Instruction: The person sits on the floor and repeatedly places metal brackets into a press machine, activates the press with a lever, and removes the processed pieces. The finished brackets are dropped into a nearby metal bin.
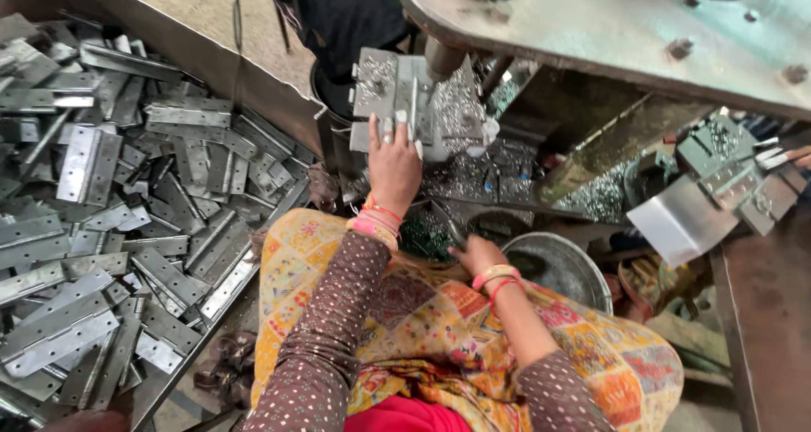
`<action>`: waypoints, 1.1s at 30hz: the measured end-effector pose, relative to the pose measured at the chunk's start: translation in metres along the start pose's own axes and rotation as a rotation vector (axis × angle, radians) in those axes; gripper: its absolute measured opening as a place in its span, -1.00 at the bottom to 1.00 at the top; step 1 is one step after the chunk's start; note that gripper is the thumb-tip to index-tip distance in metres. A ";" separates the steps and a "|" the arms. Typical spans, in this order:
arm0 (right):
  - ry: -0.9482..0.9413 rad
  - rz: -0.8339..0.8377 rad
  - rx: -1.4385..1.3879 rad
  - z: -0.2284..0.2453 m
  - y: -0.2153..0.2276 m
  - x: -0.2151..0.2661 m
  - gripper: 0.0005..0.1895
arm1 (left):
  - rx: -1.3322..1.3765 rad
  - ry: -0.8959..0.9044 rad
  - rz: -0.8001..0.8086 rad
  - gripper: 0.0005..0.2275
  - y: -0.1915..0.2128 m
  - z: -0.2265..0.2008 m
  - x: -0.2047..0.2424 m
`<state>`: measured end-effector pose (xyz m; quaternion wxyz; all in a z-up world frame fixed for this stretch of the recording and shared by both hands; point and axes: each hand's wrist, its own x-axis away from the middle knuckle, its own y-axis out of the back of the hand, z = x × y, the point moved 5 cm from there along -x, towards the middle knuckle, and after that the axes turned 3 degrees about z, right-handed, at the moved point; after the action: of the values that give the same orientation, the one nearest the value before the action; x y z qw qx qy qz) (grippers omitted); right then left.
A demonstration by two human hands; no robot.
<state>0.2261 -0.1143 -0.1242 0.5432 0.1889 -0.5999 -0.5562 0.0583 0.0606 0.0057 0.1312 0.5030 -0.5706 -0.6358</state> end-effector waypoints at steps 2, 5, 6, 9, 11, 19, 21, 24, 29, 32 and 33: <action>-0.050 0.048 0.047 0.007 0.029 -0.004 -0.42 | -0.034 -0.006 -0.047 -0.74 -0.002 -0.001 -0.006; -0.040 0.061 0.129 0.016 0.054 -0.005 -0.42 | -0.049 -0.009 -0.043 -0.74 -0.012 -0.004 -0.016; -0.020 0.054 0.159 0.017 0.053 -0.003 -0.43 | -0.012 0.002 0.031 -0.76 -0.020 -0.004 -0.020; -0.016 -0.049 0.013 0.007 0.032 0.000 -0.45 | -0.015 0.011 0.082 -0.78 -0.029 -0.006 -0.030; 0.012 -0.083 -0.009 -0.003 -0.004 0.003 -0.48 | -0.028 0.013 0.041 -0.76 -0.030 -0.006 -0.033; -0.026 -0.072 -0.052 -0.038 -0.057 -0.019 -0.49 | -0.022 0.004 0.020 -0.70 -0.022 -0.009 -0.021; -0.003 -0.071 -0.133 -0.029 -0.038 -0.021 -0.52 | 0.028 -0.006 0.014 -0.71 -0.019 -0.008 -0.021; -0.049 0.085 -0.032 -0.014 -0.007 -0.024 -0.44 | 0.033 -0.018 0.006 -0.74 -0.017 0.001 -0.023; -0.004 0.033 0.115 -0.002 0.034 -0.021 -0.36 | -0.083 -0.008 -0.007 -0.76 -0.029 0.011 -0.044; -0.028 -0.003 0.029 -0.004 0.014 -0.008 -0.42 | 0.034 0.016 0.130 -0.76 -0.042 0.019 -0.054; -0.045 -0.016 -0.014 -0.007 -0.001 -0.003 -0.45 | 0.036 -0.003 0.089 -0.76 -0.042 0.019 -0.054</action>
<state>0.2325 -0.1151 -0.1276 0.5265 0.1774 -0.6064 -0.5688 0.0852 0.1249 -0.0073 0.1493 0.4785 -0.6040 -0.6196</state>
